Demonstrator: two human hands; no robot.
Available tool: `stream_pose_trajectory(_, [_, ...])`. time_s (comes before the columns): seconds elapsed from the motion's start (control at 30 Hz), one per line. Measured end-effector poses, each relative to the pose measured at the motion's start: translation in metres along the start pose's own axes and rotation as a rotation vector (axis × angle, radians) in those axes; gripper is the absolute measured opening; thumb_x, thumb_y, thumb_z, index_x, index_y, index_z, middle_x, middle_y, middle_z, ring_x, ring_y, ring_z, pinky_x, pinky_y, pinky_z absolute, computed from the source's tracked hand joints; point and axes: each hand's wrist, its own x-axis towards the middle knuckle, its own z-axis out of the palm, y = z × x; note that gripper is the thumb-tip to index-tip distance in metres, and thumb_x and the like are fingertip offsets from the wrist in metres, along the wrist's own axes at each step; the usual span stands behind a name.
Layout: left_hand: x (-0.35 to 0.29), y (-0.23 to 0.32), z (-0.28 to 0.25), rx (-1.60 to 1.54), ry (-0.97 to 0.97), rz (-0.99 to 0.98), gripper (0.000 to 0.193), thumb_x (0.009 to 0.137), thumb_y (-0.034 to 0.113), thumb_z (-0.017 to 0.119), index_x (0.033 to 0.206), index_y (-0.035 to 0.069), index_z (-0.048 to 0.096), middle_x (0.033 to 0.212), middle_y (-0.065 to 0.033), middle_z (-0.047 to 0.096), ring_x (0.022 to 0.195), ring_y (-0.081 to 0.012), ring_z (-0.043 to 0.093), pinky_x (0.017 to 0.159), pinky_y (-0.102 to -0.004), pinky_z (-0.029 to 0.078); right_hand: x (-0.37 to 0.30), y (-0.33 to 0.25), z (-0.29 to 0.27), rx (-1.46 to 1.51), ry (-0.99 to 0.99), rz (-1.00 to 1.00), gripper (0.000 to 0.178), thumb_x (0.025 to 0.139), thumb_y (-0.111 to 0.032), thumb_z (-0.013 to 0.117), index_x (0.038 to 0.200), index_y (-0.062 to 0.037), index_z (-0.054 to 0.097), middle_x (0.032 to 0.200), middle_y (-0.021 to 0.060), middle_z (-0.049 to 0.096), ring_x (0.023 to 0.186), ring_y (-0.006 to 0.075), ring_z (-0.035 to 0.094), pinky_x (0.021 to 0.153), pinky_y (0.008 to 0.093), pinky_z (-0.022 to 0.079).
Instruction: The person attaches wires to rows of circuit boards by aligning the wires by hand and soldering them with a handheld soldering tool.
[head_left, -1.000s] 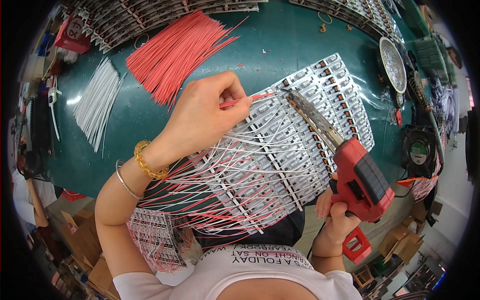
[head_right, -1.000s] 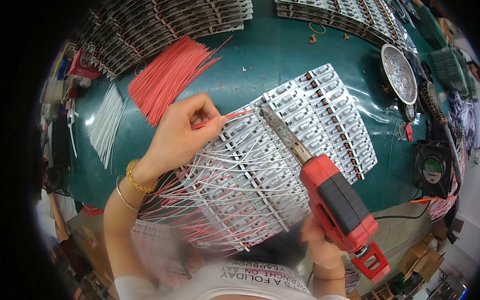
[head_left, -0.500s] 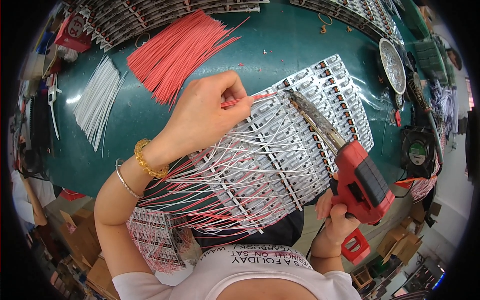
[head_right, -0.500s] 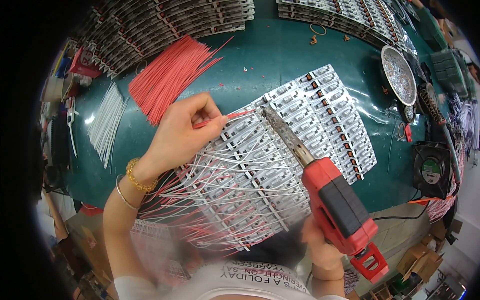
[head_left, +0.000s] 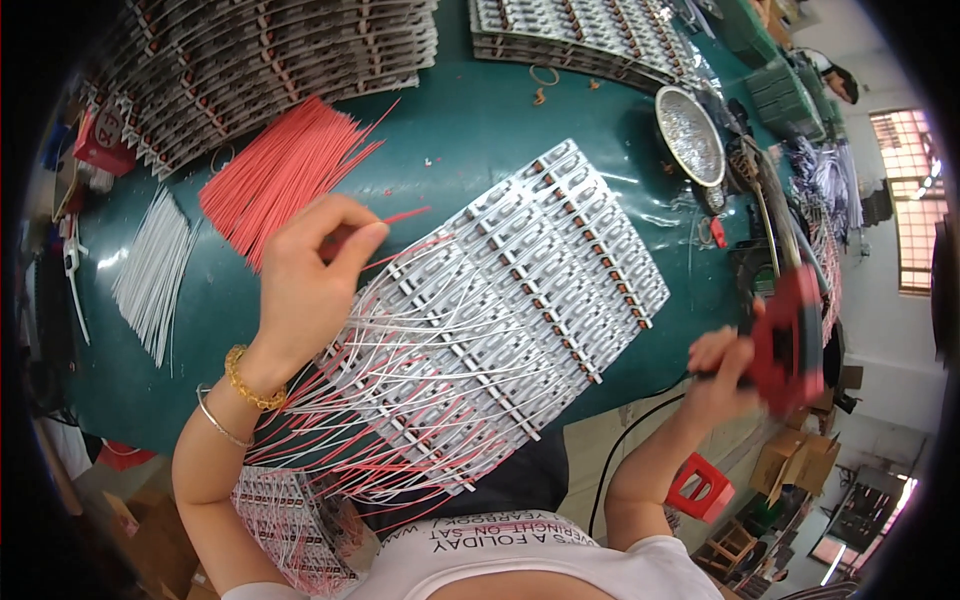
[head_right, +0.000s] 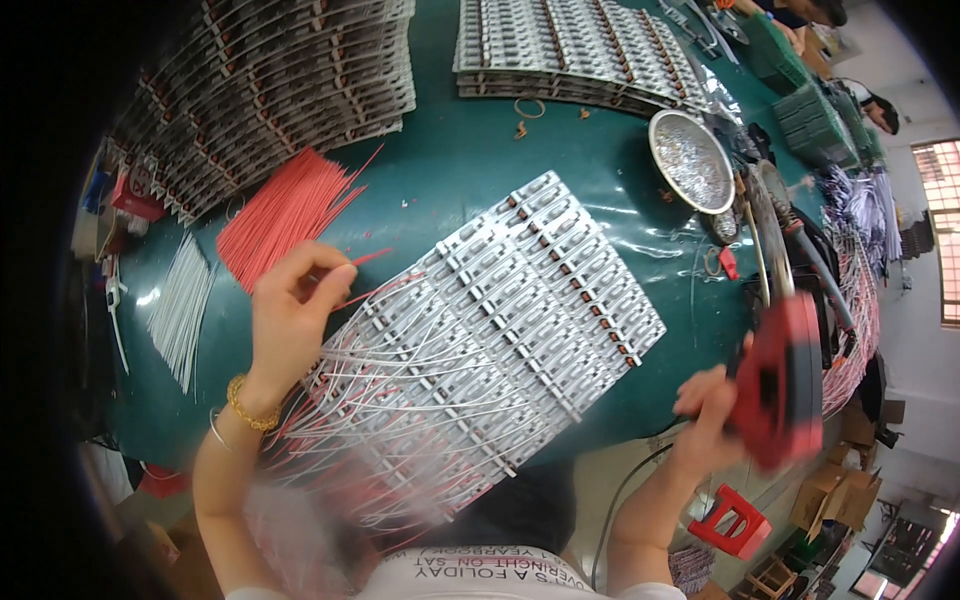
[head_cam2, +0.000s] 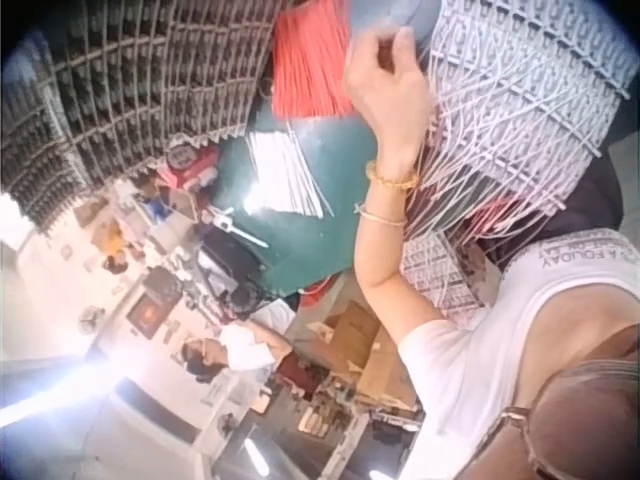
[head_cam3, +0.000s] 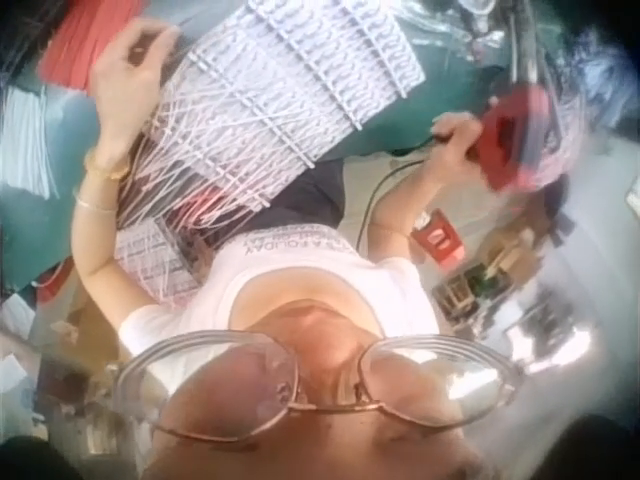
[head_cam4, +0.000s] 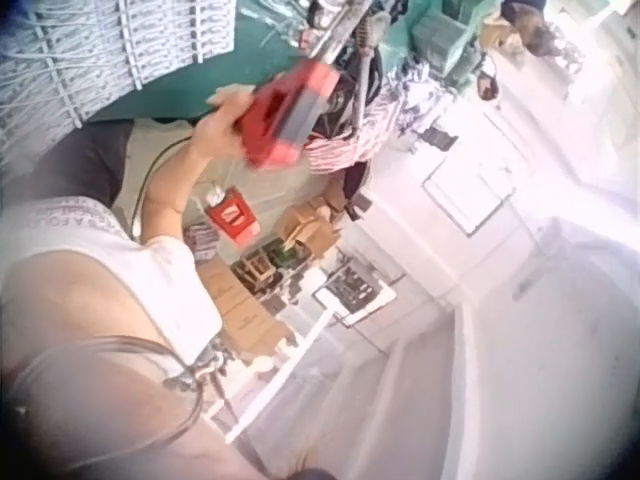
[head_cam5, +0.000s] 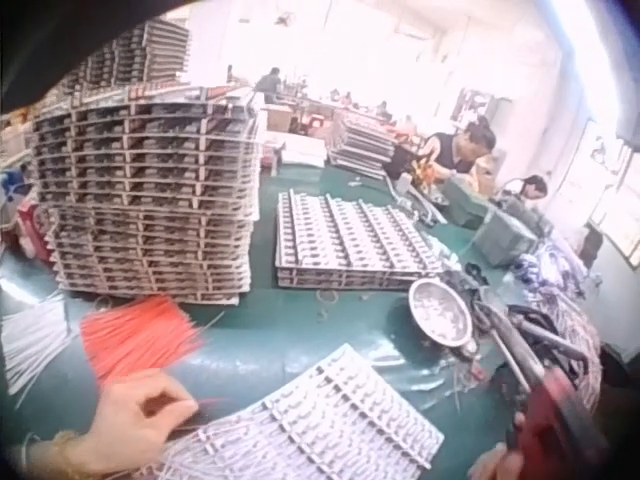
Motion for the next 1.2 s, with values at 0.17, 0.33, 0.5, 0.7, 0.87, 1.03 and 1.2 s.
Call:
stream_pose_trajectory(0.17, [0.001, 0.008, -0.004, -0.074, 0.161, 0.15, 0.004, 0.084, 0.002, 0.061, 0.087, 0.0, 0.063, 0.079, -0.0026, 0.063, 0.066, -0.0084, 0.058, 0.06, -0.0206, 0.046, 0.039, 0.026, -0.002, -0.132, 0.162, 0.348, 0.025, 0.091, -0.016, 0.056, 0.103, 0.0051, 0.055, 0.048, 0.0003, 0.043, 0.037, 0.0084, 0.041, 0.036, 0.0232, 0.031])
stream_pose_trajectory(0.33, [-0.009, 0.02, 0.005, 0.105, -0.039, 0.13, 0.007, 0.083, 0.001, 0.063, 0.089, -0.002, 0.061, 0.082, -0.0048, 0.061, 0.072, -0.0086, 0.058, 0.064, -0.0222, 0.048, 0.001, -0.013, -0.002, 0.252, -0.032, 0.347, 0.058, 0.091, -0.036, 0.056, 0.125, 0.008, 0.04, 0.048, -0.0001, 0.037, 0.038, 0.0097, 0.037, 0.04, 0.0244, 0.035])
stream_pose_trajectory(0.5, [-0.006, 0.014, 0.029, 0.18, -0.023, 0.221, 0.011, 0.08, 0.007, 0.063, 0.08, -0.001, 0.056, 0.076, -0.012, 0.059, 0.062, -0.0243, 0.061, 0.057, -0.0321, 0.05, -0.053, -0.048, 0.014, 0.305, -0.233, 0.531, 0.081, 0.076, -0.057, 0.065, 0.119, 0.0088, 0.043, 0.049, 0.0004, 0.046, 0.04, 0.0126, 0.045, 0.042, 0.0264, 0.037])
stream_pose_trajectory(0.7, [-0.009, 0.004, 0.031, 0.281, 0.006, 0.26, 0.011, 0.078, 0.004, 0.063, 0.077, 0.0, 0.053, 0.074, -0.0097, 0.058, 0.063, -0.0213, 0.06, 0.056, -0.0305, 0.049, -0.076, -0.043, 0.017, 0.228, -0.429, 0.599, 0.084, 0.078, -0.06, 0.059, 0.12, 0.0106, 0.041, 0.047, -0.0004, 0.042, 0.038, 0.0104, 0.041, 0.041, 0.0245, 0.037])
stream_pose_trajectory(0.87, [-0.009, 0.003, 0.032, 0.317, 0.016, 0.312, 0.01, 0.078, 0.002, 0.064, 0.077, -0.001, 0.054, 0.072, -0.0083, 0.057, 0.061, -0.0165, 0.057, 0.055, -0.0263, 0.048, -0.074, -0.045, 0.023, 0.283, -0.407, 0.674, 0.08, 0.078, -0.056, 0.061, 0.116, 0.0116, 0.042, 0.048, 0.0001, 0.042, 0.038, 0.0112, 0.042, 0.04, 0.0246, 0.037])
stream_pose_trajectory(1.03, [-0.009, 0.003, 0.032, 0.34, 0.033, 0.342, 0.01, 0.076, 0.0, 0.063, 0.076, -0.001, 0.053, 0.071, -0.0081, 0.056, 0.06, -0.0168, 0.057, 0.055, -0.0264, 0.048, -0.088, -0.026, 0.001, 0.082, -0.433, 0.473, 0.07, 0.08, -0.053, 0.062, 0.108, 0.0092, 0.045, 0.049, 0.0011, 0.044, 0.038, 0.0122, 0.043, 0.04, 0.0247, 0.038])
stream_pose_trajectory(1.2, [-0.008, 0.003, 0.034, 0.374, 0.039, 0.339, 0.011, 0.076, 0.001, 0.064, 0.076, 0.0, 0.053, 0.069, -0.008, 0.055, 0.058, -0.0166, 0.055, 0.054, -0.0266, 0.046, -0.086, -0.025, 0.0, 0.096, -0.425, 0.481, 0.066, 0.08, -0.052, 0.062, 0.104, 0.0069, 0.046, 0.048, 0.0014, 0.044, 0.039, 0.0122, 0.044, 0.041, 0.0249, 0.038])
